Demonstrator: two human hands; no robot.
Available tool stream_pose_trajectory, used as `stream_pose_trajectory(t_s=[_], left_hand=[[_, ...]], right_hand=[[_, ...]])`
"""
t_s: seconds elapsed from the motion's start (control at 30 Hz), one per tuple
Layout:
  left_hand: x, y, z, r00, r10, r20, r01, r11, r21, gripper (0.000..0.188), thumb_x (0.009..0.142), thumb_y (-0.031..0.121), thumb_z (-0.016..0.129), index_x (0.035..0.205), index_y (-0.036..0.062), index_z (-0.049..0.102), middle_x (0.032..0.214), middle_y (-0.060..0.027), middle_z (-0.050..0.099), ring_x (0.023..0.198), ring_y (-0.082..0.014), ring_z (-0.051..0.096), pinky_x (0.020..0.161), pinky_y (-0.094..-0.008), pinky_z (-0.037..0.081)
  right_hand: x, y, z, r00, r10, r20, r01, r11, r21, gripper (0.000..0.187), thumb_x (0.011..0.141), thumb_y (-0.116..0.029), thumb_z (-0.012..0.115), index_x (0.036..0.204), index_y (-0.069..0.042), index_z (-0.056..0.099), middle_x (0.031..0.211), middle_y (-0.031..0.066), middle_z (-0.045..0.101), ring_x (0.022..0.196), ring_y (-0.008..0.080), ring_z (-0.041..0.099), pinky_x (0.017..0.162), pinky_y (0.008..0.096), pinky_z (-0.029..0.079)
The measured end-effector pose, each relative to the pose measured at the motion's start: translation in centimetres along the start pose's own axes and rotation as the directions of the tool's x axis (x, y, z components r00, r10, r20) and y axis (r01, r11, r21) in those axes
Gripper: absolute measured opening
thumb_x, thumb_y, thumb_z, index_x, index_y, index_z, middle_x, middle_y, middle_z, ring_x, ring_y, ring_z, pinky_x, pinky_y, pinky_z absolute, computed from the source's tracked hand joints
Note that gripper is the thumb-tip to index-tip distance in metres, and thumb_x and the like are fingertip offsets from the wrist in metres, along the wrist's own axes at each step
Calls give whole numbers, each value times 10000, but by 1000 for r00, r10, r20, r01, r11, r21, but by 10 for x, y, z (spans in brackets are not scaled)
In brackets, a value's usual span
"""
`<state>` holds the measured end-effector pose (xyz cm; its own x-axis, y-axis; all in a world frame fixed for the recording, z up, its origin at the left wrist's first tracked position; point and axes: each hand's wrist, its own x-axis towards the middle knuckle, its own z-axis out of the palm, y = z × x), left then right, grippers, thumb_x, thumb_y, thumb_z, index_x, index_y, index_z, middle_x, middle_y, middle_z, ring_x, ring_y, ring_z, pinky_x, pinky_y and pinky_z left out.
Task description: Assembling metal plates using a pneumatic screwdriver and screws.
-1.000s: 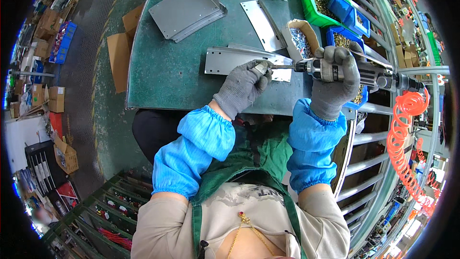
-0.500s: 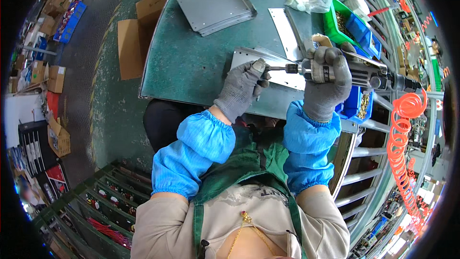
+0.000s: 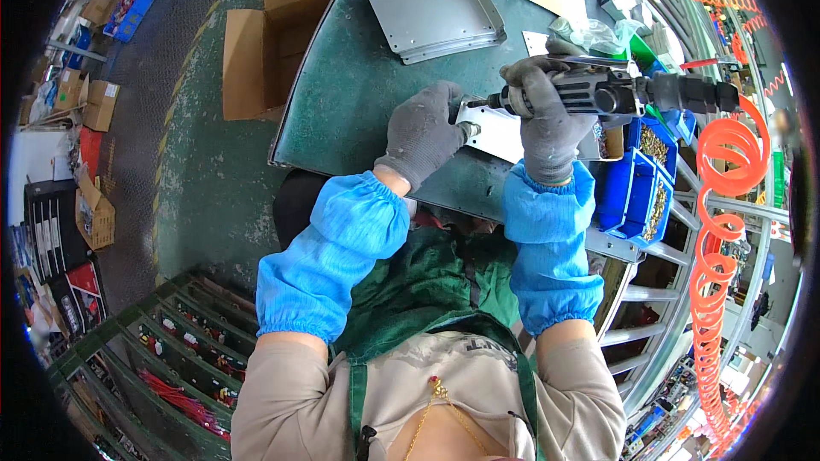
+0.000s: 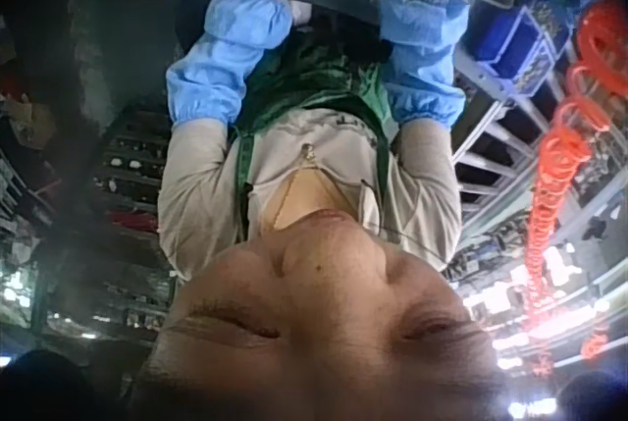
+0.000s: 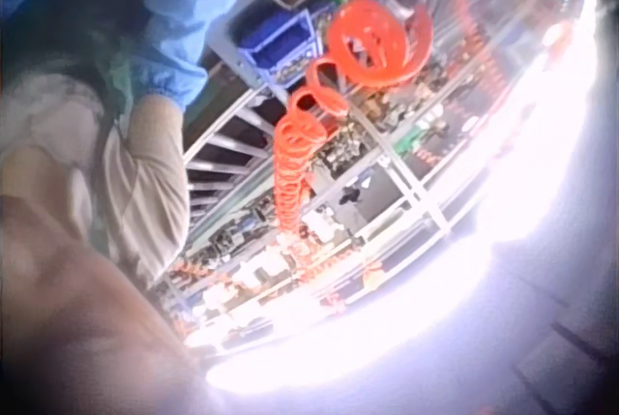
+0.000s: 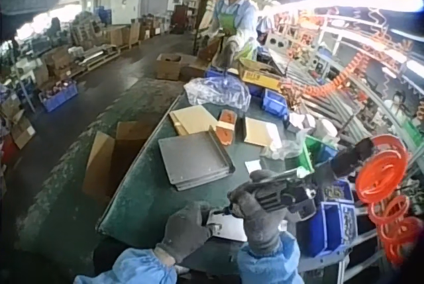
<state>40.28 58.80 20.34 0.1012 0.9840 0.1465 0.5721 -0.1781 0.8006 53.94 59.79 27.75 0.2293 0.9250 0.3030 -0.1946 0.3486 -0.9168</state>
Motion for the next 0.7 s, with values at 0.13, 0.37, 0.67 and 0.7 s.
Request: stream_pose_trajectory(t_s=[0.13,0.37,0.67,0.7], left_hand=[[5,9,-4,973,-147,180,120,980,157,409,698,380,769,879,50,610,838,-156,640,805,-307,639,689,-413,500],[13,6,-3,942,-151,299,66,959,277,519,696,531,710,876,52,620,853,-168,642,817,-325,639,696,-425,496],[13,2,3,960,-104,259,26,957,289,492,693,503,716,869,48,651,831,-167,655,795,-332,647,695,-430,507],[13,3,4,963,-96,252,19,956,292,480,702,494,710,864,44,665,822,-175,657,786,-340,648,692,-437,509]], right_hand=[[-1,2,0,998,22,56,-19,998,-55,443,750,-8,668,1155,40,496,842,114,641,711,142,620,602,246,510],[7,6,2,971,39,235,-9,992,-128,386,712,-38,698,1071,11,563,849,76,640,731,128,612,649,250,510],[15,5,8,919,129,373,-41,971,-234,385,715,-46,690,1068,20,551,811,93,622,765,186,611,703,323,518],[17,6,7,918,129,374,-41,971,-235,385,715,-46,690,1068,20,551,811,93,622,765,186,611,703,323,518]])
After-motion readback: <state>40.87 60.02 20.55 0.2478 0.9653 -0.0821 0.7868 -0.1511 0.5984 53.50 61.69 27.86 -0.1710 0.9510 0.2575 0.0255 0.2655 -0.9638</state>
